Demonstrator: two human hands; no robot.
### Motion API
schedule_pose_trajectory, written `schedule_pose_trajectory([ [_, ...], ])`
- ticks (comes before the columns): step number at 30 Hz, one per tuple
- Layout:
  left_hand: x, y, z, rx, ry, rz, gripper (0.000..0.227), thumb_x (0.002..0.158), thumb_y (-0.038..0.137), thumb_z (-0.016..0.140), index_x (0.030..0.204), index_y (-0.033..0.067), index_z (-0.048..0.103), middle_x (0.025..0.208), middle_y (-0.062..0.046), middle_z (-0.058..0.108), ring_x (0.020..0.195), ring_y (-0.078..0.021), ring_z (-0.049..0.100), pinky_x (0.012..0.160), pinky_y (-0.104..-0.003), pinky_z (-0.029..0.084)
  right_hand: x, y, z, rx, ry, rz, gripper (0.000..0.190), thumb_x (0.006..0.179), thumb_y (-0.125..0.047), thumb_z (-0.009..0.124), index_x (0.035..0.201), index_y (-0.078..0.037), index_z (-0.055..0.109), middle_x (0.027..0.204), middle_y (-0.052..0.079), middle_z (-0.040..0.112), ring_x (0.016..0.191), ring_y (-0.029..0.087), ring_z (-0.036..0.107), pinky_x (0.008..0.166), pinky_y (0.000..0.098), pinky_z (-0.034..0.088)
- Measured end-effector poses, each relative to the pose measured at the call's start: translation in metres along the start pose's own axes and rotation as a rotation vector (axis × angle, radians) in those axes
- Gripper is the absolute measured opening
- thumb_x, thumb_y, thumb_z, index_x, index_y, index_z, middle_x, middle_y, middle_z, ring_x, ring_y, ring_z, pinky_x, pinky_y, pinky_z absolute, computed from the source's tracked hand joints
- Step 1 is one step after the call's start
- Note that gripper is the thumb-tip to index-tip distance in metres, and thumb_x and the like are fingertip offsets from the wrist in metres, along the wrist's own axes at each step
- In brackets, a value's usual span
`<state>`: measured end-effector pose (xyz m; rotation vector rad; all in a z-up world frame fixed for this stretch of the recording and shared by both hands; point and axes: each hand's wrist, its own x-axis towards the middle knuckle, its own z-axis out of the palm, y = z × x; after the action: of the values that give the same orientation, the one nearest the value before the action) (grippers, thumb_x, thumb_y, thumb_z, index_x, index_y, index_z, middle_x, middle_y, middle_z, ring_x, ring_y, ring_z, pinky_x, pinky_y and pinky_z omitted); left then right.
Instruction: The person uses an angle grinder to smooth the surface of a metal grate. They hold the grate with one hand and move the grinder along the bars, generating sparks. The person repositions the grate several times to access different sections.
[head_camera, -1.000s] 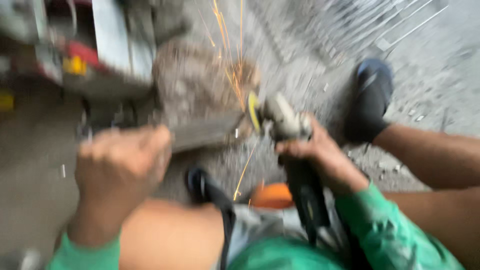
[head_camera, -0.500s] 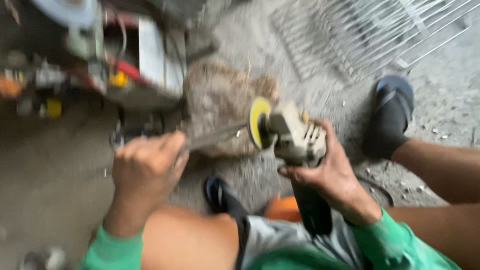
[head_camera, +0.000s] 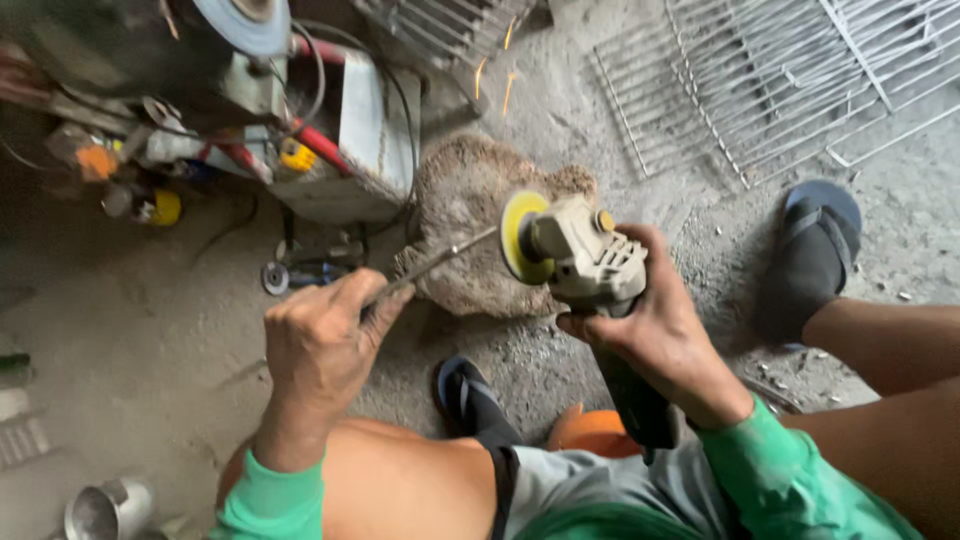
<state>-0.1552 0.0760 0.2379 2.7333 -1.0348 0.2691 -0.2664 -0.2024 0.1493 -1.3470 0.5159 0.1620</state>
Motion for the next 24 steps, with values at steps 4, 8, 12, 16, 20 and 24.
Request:
schedule_pose_trajectory([
  [4,0.008,0.003,-0.004,-0.059,-0.004,-0.039,0.021,0.094,0.026,0.074,0.085,0.0094,0.065,0.074,-0.012,0.066,0.065,-0.036,0.063,0.056,-0.046,0.046,-0.006,-0.005,0.009,0.058,-0.097,-0.198,0.101,0.064,-0.007,0.09,0.145,-0.009,0.03,0.122,0.008,0.065,0.11,0.016,0.064,0.096,0.0299,0.055],
  [8,-0.007,0.011,-0.012,-0.044,-0.027,-0.107,0.023,0.094,0.026,0.074,0.084,0.0078,0.064,0.074,-0.014,0.064,0.066,-0.0382,0.062,0.057,-0.048,0.045,-0.01,-0.005,0.015,-0.026,-0.048,-0.146,0.095,0.067,-0.008,0.089,0.144,-0.01,0.033,0.123,0.008,0.066,0.109,0.014,0.065,0.093,0.0317,0.056],
  [12,0.008,0.004,-0.006,-0.087,0.031,-0.073,0.022,0.091,0.025,0.077,0.085,0.0086,0.064,0.073,-0.013,0.066,0.063,-0.0385,0.061,0.054,-0.048,0.046,0.004,0.004,0.012,0.187,-0.16,-0.151,0.095,0.068,-0.006,0.089,0.144,-0.01,0.033,0.132,0.009,0.062,0.115,0.015,0.062,0.105,0.0337,0.052],
  [16,-0.018,0.016,-0.009,-0.037,-0.04,-0.071,0.012,0.081,0.009,0.07,0.091,0.0062,0.063,0.08,-0.014,0.068,0.066,-0.0387,0.062,0.057,-0.049,0.047,-0.02,0.019,0.01,0.257,-0.106,-0.162,0.105,0.064,-0.006,0.091,0.148,-0.014,0.028,0.129,0.008,0.06,0.114,0.017,0.062,0.102,0.036,0.054],
  [20,0.016,0.009,-0.009,-0.026,-0.017,-0.036,0.024,0.088,0.022,0.08,0.085,0.0096,0.06,0.074,-0.011,0.065,0.066,-0.0353,0.064,0.056,-0.048,0.047,-0.01,-0.003,0.004,0.054,-0.061,-0.242,0.104,0.062,-0.004,0.091,0.146,-0.012,0.031,0.129,0.008,0.061,0.116,0.016,0.063,0.1,0.0349,0.055],
  [24,-0.008,0.007,-0.007,0.026,-0.093,0.061,0.023,0.079,0.019,0.08,0.083,0.0093,0.059,0.073,-0.01,0.063,0.066,-0.0354,0.064,0.057,-0.048,0.048,-0.03,-0.004,-0.012,0.012,-0.103,-0.17,0.104,0.061,-0.006,0.09,0.146,-0.011,0.029,0.127,0.007,0.062,0.112,0.015,0.066,0.092,0.0325,0.061],
])
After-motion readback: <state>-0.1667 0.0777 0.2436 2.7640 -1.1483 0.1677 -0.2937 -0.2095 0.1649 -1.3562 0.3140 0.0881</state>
